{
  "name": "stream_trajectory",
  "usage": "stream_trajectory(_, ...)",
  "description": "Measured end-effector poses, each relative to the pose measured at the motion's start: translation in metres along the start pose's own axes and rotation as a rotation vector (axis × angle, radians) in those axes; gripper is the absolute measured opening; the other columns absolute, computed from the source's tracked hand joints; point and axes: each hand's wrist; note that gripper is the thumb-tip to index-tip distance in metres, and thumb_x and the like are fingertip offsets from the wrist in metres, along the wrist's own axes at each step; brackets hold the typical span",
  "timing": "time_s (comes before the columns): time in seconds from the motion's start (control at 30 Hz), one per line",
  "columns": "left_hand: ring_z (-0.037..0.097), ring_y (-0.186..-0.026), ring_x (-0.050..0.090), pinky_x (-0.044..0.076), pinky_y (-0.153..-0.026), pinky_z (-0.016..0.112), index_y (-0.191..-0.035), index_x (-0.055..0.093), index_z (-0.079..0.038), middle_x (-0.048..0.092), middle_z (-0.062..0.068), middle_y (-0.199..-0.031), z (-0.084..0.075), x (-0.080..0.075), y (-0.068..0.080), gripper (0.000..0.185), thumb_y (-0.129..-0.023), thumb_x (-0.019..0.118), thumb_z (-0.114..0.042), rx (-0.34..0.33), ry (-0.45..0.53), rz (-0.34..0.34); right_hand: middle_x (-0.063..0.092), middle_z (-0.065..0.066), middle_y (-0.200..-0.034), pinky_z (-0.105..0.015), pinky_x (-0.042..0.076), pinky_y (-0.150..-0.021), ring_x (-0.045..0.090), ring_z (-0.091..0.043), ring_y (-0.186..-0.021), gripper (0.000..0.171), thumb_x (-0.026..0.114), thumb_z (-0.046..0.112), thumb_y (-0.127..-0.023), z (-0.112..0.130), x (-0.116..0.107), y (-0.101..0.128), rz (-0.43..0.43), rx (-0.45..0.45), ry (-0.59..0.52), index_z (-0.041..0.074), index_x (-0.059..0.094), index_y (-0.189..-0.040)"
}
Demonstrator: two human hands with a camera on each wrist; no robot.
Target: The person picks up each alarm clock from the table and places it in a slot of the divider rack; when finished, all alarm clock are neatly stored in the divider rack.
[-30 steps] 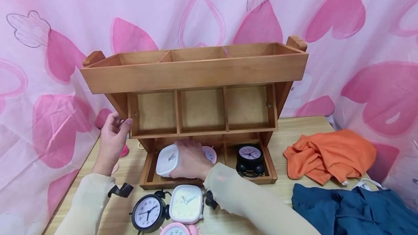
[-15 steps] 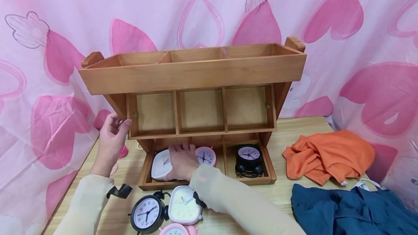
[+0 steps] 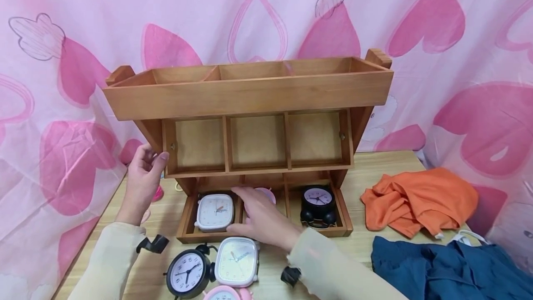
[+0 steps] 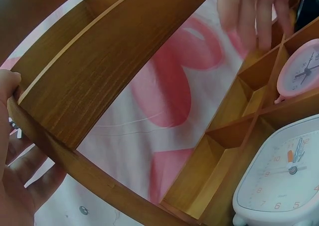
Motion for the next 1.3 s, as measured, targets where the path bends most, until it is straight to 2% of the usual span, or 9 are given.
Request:
stream_trajectory(0.13,0.003,-0.091,0.059,0.049,-0.078,0.012,-0.121,0.053,-0.014,0.063,-0.009,-0.097,0.001,0.001,-0.001,0.027,-0.096,0.062,-0.008,0.008,0.026,0.001,0.051,-0.001,-0.143,-0.044,0.05,-0.101,0.056,-0.024,-0.122,0.083,0.082,0.04,-0.079,0.001,-0.007,0.029,-0.053,0.071,-0.097,0.022,0.041,-0.149)
stream_trajectory(0.27,0.003,-0.089,0.059,0.049,-0.077,0.012,-0.119,0.054,-0.015,0.062,-0.01,-0.095,0.001,0.001,-0.001,0.027,-0.095,0.062,-0.006,0.014,0.028,-0.005,0.055,0.006,-0.136,-0.038,0.055,-0.09,0.063,-0.014,-0.105,0.08,0.082,0.038,-0.079,-0.003,-0.002,0.055,-0.081,0.065,-0.141,0.028,0.042,-0.147)
stream_trajectory(0.4,0.003,-0.096,0.061,0.05,-0.081,0.012,-0.122,0.053,-0.012,0.064,-0.009,-0.101,0.001,0.001,-0.001,0.028,-0.096,0.062,-0.007,0.013,0.026,0.001,0.049,0.007,-0.145,-0.043,0.052,-0.099,0.056,-0.016,-0.123,0.081,0.082,0.038,-0.08,-0.007,0.009,0.077,-0.048,0.053,-0.151,0.034,0.038,-0.148)
stream_trajectory(0.53,0.004,-0.102,0.063,0.05,-0.086,0.012,-0.124,0.052,-0.01,0.065,-0.009,-0.105,0.0,0.001,-0.001,0.03,-0.096,0.062,-0.008,0.008,0.035,0.005,0.046,0.005,-0.147,-0.051,0.047,-0.104,0.048,-0.021,-0.133,0.078,0.077,0.048,-0.081,-0.016,0.025,0.09,0.037,0.094,-0.176,0.031,0.039,-0.147)
stream_trajectory(0.63,0.004,-0.103,0.063,0.05,-0.086,0.012,-0.125,0.052,-0.009,0.065,-0.009,-0.106,0.0,0.0,-0.001,0.03,-0.096,0.061,-0.007,0.009,0.038,0.004,0.047,0.004,-0.144,-0.05,0.045,-0.106,0.048,-0.02,-0.131,0.08,0.074,0.056,-0.081,-0.024,0.039,0.093,0.075,0.099,-0.168,0.024,0.041,-0.146)
stream_trajectory(0.73,0.003,-0.103,0.063,0.05,-0.087,0.012,-0.126,0.051,-0.008,0.065,-0.009,-0.107,0.0,0.0,-0.001,0.031,-0.096,0.061,-0.007,0.008,0.033,0.006,0.046,0.004,-0.144,-0.049,0.045,-0.106,0.047,-0.02,-0.129,0.084,0.074,0.059,-0.079,-0.03,0.052,0.091,0.096,0.106,-0.139,0.023,0.039,-0.147)
stream_trajectory(0.97,0.002,-0.105,0.063,0.05,-0.088,0.012,-0.126,0.051,-0.009,0.065,-0.01,-0.107,0.0,0.001,0.0,0.031,-0.096,0.061,-0.008,-0.007,0.03,0.005,0.046,0.0,-0.145,-0.061,0.036,-0.107,0.044,-0.024,-0.13,0.097,0.076,0.064,-0.072,-0.029,0.069,0.081,0.139,0.196,-0.125,0.021,0.035,-0.148)
stream_trajectory(1.3,0.004,-0.102,0.062,0.049,-0.087,0.011,-0.125,0.051,-0.009,0.064,-0.008,-0.104,-0.001,0.001,0.001,0.03,-0.097,0.061,-0.012,-0.009,-0.001,0.004,0.05,-0.003,-0.138,-0.056,0.038,-0.104,0.045,-0.023,-0.124,0.102,0.081,0.06,-0.065,-0.022,0.076,0.08,0.061,0.205,-0.062,0.011,0.038,-0.144)
Point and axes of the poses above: each hand's wrist, its own y-axis away from the middle knuckle, its own x-axis out of the palm, z = x × y
